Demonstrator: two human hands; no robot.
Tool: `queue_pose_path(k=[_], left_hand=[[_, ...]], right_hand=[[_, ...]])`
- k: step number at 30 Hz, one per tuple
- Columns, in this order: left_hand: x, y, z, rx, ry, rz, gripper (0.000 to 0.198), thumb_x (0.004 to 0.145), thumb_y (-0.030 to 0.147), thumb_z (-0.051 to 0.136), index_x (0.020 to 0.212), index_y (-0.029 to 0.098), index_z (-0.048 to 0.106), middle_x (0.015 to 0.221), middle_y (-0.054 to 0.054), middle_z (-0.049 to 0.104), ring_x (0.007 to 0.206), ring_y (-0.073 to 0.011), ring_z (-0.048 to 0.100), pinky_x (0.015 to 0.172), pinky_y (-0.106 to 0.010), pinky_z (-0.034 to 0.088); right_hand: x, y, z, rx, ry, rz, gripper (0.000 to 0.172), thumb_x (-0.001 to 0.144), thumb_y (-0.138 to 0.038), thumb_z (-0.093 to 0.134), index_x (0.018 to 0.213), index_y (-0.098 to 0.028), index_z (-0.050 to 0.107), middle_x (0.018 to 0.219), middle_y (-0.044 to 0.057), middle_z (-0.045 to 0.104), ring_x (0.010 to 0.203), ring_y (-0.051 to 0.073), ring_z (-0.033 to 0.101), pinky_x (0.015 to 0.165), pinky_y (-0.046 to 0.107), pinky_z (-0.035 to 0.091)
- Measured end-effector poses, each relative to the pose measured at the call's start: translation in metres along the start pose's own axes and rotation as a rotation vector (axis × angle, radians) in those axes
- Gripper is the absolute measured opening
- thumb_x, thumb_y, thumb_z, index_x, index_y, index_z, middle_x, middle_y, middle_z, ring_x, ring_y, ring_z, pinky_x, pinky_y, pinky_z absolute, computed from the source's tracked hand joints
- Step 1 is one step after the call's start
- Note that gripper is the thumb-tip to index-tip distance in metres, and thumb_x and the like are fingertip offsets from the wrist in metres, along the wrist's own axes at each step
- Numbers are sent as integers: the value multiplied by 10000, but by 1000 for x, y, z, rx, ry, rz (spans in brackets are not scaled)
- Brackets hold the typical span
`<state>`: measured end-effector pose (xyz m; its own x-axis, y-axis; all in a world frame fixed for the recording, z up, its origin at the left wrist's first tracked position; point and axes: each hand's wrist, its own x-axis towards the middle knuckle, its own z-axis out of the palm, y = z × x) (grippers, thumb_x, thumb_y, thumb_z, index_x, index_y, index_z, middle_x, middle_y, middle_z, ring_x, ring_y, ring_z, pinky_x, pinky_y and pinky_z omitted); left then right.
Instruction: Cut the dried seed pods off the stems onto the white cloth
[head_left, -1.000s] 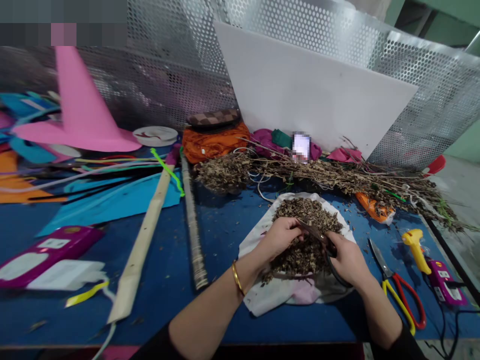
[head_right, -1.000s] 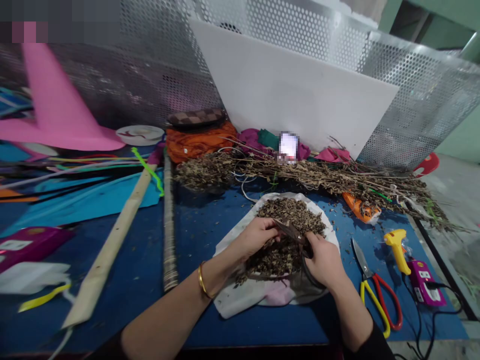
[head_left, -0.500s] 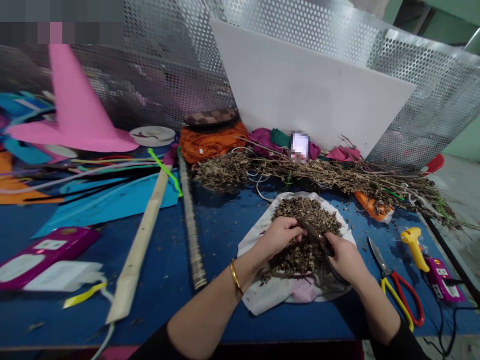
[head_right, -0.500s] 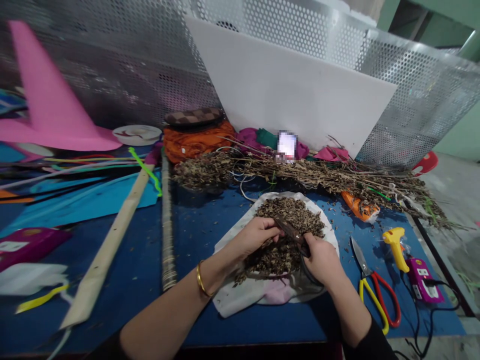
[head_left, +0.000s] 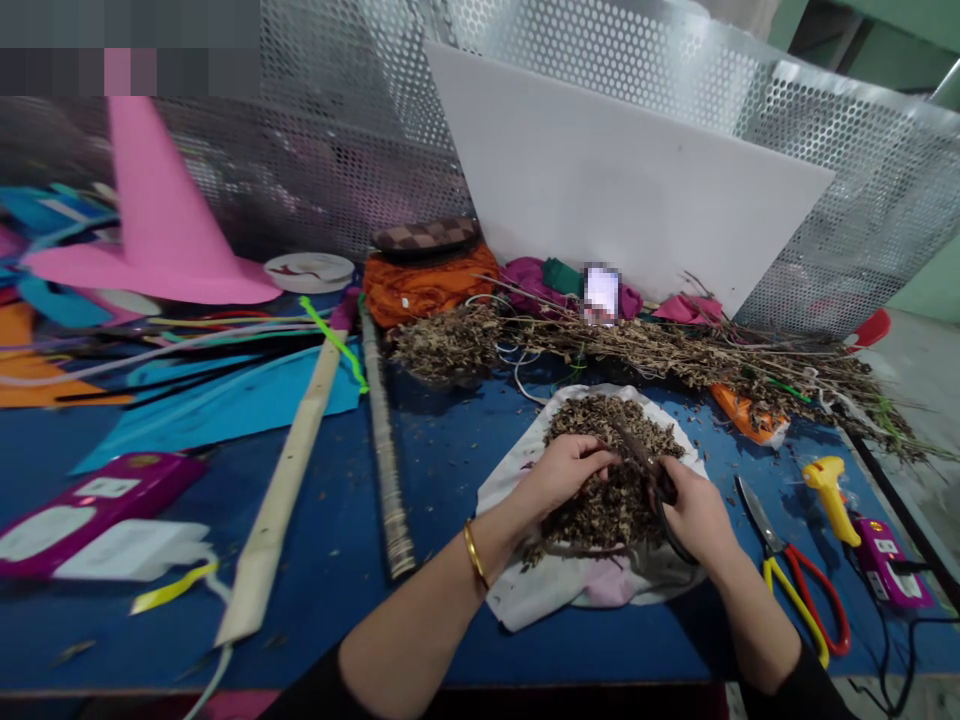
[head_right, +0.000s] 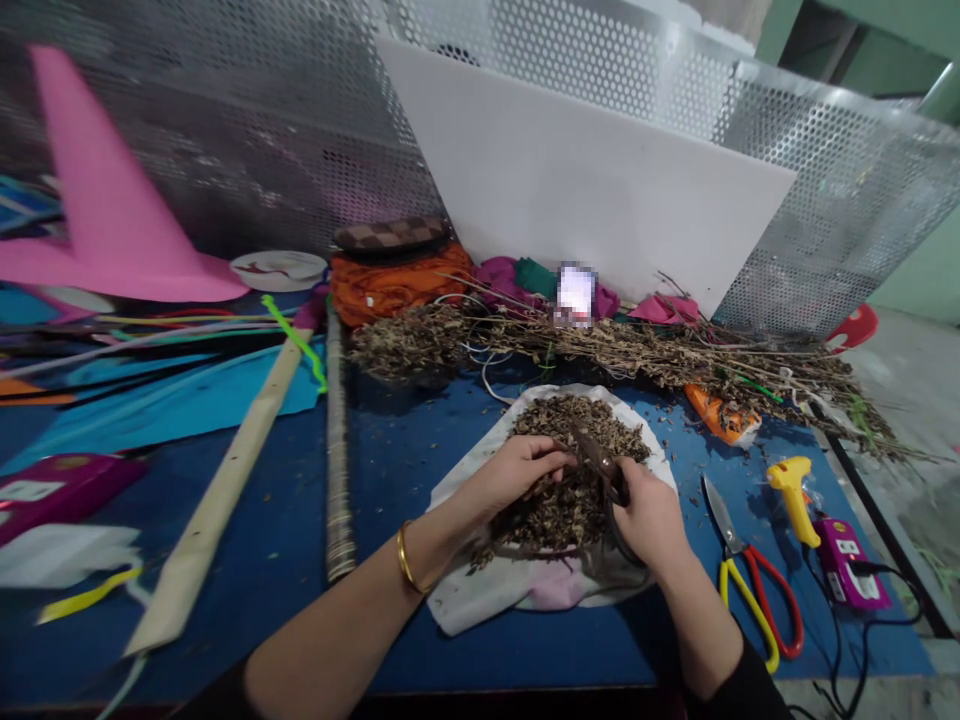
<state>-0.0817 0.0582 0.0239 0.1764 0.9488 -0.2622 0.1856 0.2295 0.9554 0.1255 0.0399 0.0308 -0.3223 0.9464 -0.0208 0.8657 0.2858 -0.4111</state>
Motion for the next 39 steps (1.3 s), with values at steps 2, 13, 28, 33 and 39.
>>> queue_pose_path(k=[2, 13, 28, 33, 39], left_hand=[[-2, 3, 0, -88, -26, -15, 348, 702, 478, 573, 727, 134, 623, 670, -5, 607, 402, -46, 359, 372, -183, 266], [-8, 13, -8, -454, -136, -74, 434, 543, 61, 588, 969, 129, 643, 883, -42, 641, 753, -113, 587, 752, -254, 477], [-1, 9, -8, -656, 138, -57, 203, 710, 156, 690, 908, 139, 644, 942, -67, 690, 790, -130, 651, 658, -200, 543], [-1, 11, -9, -737, 174, -59, 109, 791, 160, 617, 891, 133, 652, 897, -64, 682, 743, -112, 644, 623, -185, 545], [-4, 11, -7, -736, 113, -96, 124, 820, 170, 556, 883, 123, 651, 880, -76, 683, 683, -120, 637, 639, -253, 567]], right_hand=[[0, 1, 0, -10, 41, 34, 331, 804, -251, 496, 1133, -231, 515, 982, 42, 652, 838, 178, 593, 678, 228, 360], [-1, 0, -2, -61, 58, 52, 306, 835, -314, 483, 1129, -236, 513, 1004, 41, 648, 830, 180, 604, 655, 233, 352], [-3, -2, -3, -21, 108, -78, 396, 786, -262, 520, 1180, -229, 511, 1004, 39, 625, 813, 162, 592, 678, 224, 396], [-3, 1, 0, -74, 117, -136, 449, 764, -229, 526, 1212, -219, 491, 982, 38, 608, 784, 161, 581, 672, 233, 400], [-2, 5, 3, -163, 130, -125, 514, 742, -208, 525, 1252, -208, 462, 1031, 58, 599, 811, 179, 584, 673, 244, 401]])
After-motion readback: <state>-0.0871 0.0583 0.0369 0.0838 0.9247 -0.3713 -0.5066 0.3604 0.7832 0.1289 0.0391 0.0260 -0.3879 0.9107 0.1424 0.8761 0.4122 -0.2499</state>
